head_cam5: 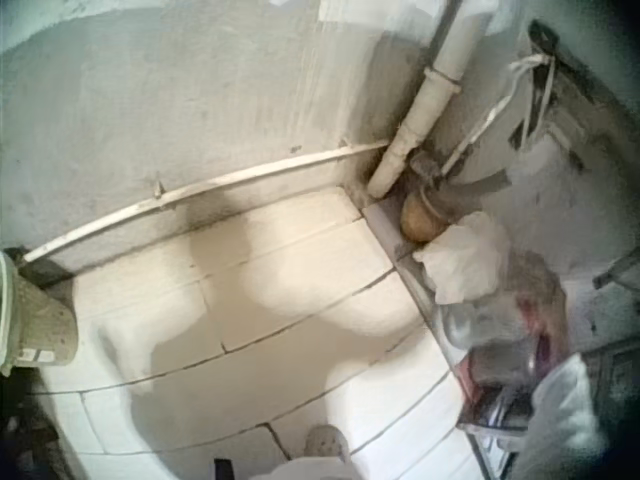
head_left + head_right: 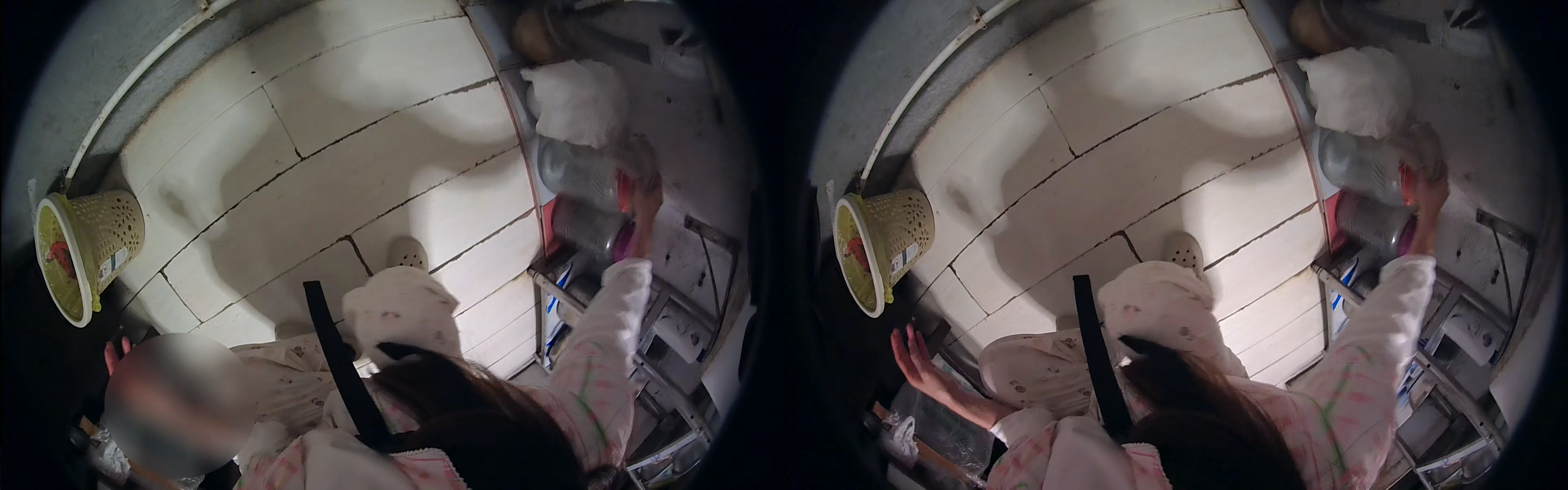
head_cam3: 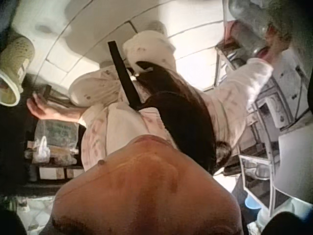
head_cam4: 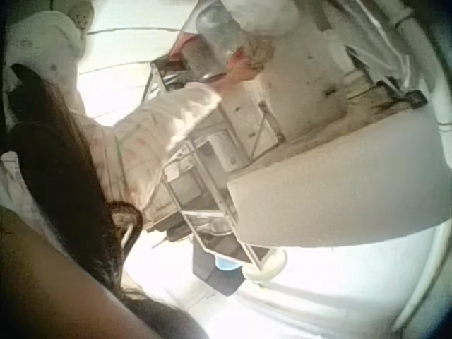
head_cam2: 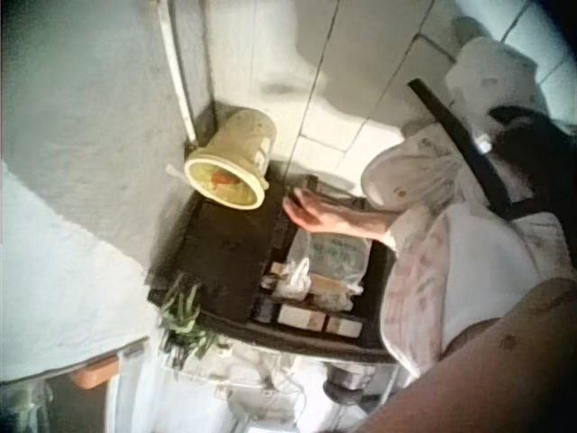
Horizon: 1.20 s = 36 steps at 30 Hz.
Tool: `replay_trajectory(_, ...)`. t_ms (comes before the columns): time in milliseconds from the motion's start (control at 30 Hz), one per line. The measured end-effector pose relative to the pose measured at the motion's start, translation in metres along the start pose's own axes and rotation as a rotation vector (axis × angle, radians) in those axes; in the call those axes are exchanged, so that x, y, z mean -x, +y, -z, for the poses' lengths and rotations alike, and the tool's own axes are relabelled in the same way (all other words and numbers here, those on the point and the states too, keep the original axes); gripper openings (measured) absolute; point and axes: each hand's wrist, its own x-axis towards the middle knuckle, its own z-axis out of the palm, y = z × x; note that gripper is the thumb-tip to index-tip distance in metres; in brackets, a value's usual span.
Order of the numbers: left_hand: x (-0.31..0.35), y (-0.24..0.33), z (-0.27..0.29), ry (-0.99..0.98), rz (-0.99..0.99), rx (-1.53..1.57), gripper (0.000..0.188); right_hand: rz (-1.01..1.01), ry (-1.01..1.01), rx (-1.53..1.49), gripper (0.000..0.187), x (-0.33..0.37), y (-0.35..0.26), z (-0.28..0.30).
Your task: The person wipes a countertop with a cloth, then rinses the cloth in a sink and wrings it out. They proceed to wipe the tiled floor, repeatedly rinsing and wringing the cloth. The person also washes their hands and handles a small metal bowl and a white mug.
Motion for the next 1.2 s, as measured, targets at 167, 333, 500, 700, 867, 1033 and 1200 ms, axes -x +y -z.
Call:
replay_trajectory(167,0.007,0.009,0.014,0.018,0.081,-0.036,0.039,-0.188,-0.264,-0.526,0.049,0.115,-0.163,-0.084)
replay_trajectory(333,0.028,-0.011,0.031,-0.023,0.234,-0.105,0.040,0.074,-0.372,-0.197,0.064,0.194,-0.351,-0.231)
replay_trajectory(500,0.026,-0.024,0.033,-0.155,0.346,-0.034,0.041,0.251,-0.199,-0.535,0.045,0.239,-0.501,-0.212)
replay_trajectory(700,-0.002,-0.045,0.017,-0.194,0.377,0.120,0.042,1.314,-0.114,-0.736,0.033,0.190,-0.564,-0.231)
replay_trajectory(867,-0.008,-0.067,0.050,-0.183,0.570,0.119,0.038,0.490,-0.124,-0.403,0.039,0.038,-0.435,-0.306)
replay_trajectory(1033,-0.072,-0.085,0.089,0.120,0.809,0.689,0.058,-0.380,-0.241,-0.148,0.053,-0.033,-0.472,-0.330)
replay_trajectory(1200,-0.144,-0.087,0.079,0.230,0.885,1.156,0.092,0.113,-0.024,-0.407,0.047,0.038,-0.640,-0.325)
